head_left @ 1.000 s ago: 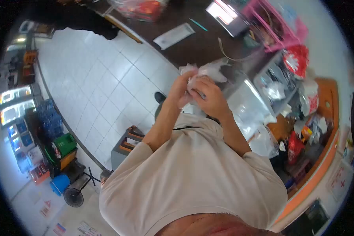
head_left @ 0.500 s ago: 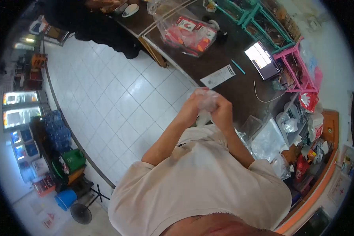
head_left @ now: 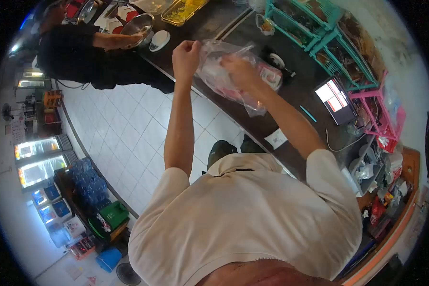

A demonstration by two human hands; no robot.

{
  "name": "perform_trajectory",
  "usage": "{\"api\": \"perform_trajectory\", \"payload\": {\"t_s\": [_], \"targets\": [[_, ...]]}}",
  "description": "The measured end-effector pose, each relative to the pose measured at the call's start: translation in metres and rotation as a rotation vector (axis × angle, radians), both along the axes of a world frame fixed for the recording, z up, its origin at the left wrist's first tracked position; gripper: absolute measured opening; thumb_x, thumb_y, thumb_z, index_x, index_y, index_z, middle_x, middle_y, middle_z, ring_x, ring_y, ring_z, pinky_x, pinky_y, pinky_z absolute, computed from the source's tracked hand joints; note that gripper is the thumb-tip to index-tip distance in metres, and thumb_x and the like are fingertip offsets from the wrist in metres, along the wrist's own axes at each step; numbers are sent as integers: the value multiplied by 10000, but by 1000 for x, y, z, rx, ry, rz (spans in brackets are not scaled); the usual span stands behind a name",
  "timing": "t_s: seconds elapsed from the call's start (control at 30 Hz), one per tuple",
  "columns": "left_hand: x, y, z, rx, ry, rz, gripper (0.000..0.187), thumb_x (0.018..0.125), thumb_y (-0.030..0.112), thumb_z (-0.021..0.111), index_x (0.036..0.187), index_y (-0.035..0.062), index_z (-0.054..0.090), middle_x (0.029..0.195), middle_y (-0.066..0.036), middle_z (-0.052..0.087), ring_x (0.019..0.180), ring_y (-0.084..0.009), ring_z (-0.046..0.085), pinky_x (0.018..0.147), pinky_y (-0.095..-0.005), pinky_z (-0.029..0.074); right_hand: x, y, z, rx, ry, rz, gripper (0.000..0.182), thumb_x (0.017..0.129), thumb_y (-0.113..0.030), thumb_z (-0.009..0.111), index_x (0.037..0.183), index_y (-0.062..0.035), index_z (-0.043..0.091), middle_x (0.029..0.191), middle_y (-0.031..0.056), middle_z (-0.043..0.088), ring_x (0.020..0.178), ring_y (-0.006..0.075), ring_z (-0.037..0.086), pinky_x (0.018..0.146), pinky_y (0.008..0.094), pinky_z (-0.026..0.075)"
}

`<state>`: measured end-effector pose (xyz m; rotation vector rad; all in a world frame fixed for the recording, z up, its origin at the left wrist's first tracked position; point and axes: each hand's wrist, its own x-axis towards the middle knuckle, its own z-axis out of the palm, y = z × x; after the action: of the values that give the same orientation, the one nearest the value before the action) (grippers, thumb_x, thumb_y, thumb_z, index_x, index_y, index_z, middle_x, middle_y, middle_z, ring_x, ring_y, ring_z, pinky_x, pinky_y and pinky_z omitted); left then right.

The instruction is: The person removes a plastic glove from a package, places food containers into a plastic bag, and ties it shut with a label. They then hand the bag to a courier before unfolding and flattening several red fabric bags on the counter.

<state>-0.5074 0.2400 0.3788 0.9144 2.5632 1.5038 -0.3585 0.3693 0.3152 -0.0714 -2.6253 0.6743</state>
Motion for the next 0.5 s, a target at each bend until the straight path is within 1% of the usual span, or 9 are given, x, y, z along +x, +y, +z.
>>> {"api": "perform_trajectory", "payload": {"t_s": [0.03, 0.13, 0.17, 0.27, 0.3, 0.33, 0.4, 0.43, 0.5], "targets": [[-20, 1, 8, 35, -397, -149, 280, 900, 177, 670, 1081, -30, 612, 792, -100, 622, 690, -183, 614, 628, -341, 510, -23, 1, -17, 52, -125, 41, 353, 788, -128, 647, 1128, -35, 669, 1044, 174, 689, 932, 361, 672, 829, 429, 542], [-31, -5, 34, 241, -804, -347, 201, 946, 156, 597, 980, -40, 630, 618, -13, 542, 560, -120, 564, 569, -302, 500, -86, 5, -91, 146, -329, 106, 359, 797, -171, 659, 1132, -43, 665, 1078, 176, 682, 951, 356, 671, 833, 428, 535], [-40, -3, 35, 160, -742, -400, 298, 911, 225, 669, 1032, -39, 599, 758, -85, 612, 671, -203, 634, 631, -344, 530, -106, 6, -117, 162, -363, 119, 362, 800, -186, 663, 1134, -46, 663, 1089, 176, 679, 958, 354, 670, 834, 428, 533], [-37, 4, 9, -190, 468, -367, 487, 835, 289, 754, 1124, -45, 551, 962, -174, 638, 842, -338, 667, 725, -421, 550, -158, 14, -215, 103, -356, 141, 373, 809, -229, 675, 1138, -54, 659, 1123, 178, 672, 977, 348, 669, 838, 427, 526], [-48, 0, -25, -291, 432, -393, 647, 759, 316, 809, 1211, -31, 502, 1162, -240, 588, 1000, -427, 627, 821, -479, 538, -166, 19, -235, 78, -346, 139, 378, 812, -244, 680, 1139, -57, 657, 1134, 179, 670, 984, 346, 669, 839, 427, 524], [-61, -9, -54, -336, 306, -419, 607, 761, 299, 801, 1190, -26, 520, 1123, -234, 607, 972, -429, 634, 822, -484, 538, -168, 21, -250, 46, -349, 138, 383, 814, -258, 684, 1141, -60, 655, 1145, 179, 668, 991, 344, 668, 840, 426, 522], [-96, -21, -90, -430, 78, -495, 528, 764, 265, 786, 1148, -15, 557, 1044, -223, 645, 916, -434, 648, 823, -493, 536, -152, 13, -165, 147, -603, 77, 405, 804, -280, 695, 1132, -46, 653, 1155, 185, 669, 1008, 335, 666, 840, 423, 518], [-110, -22, -87, -337, -79, -601, 329, 826, 199, 732, 1036, -12, 594, 861, -161, 676, 759, -317, 678, 714, -419, 548, -145, 8, -136, 82, -670, 42, 411, 803, -283, 696, 1135, -44, 651, 1149, 186, 672, 1007, 333, 667, 839, 424, 517], [-117, -19, -39, -181, -552, -686, 193, 875, 154, 677, 977, 2, 614, 785, -90, 651, 676, -207, 625, 625, -334, 507, -136, -1, -94, -145, -731, -34, 416, 805, -278, 691, 1148, -46, 646, 1126, 184, 679, 993, 331, 671, 835, 427, 516]]}}
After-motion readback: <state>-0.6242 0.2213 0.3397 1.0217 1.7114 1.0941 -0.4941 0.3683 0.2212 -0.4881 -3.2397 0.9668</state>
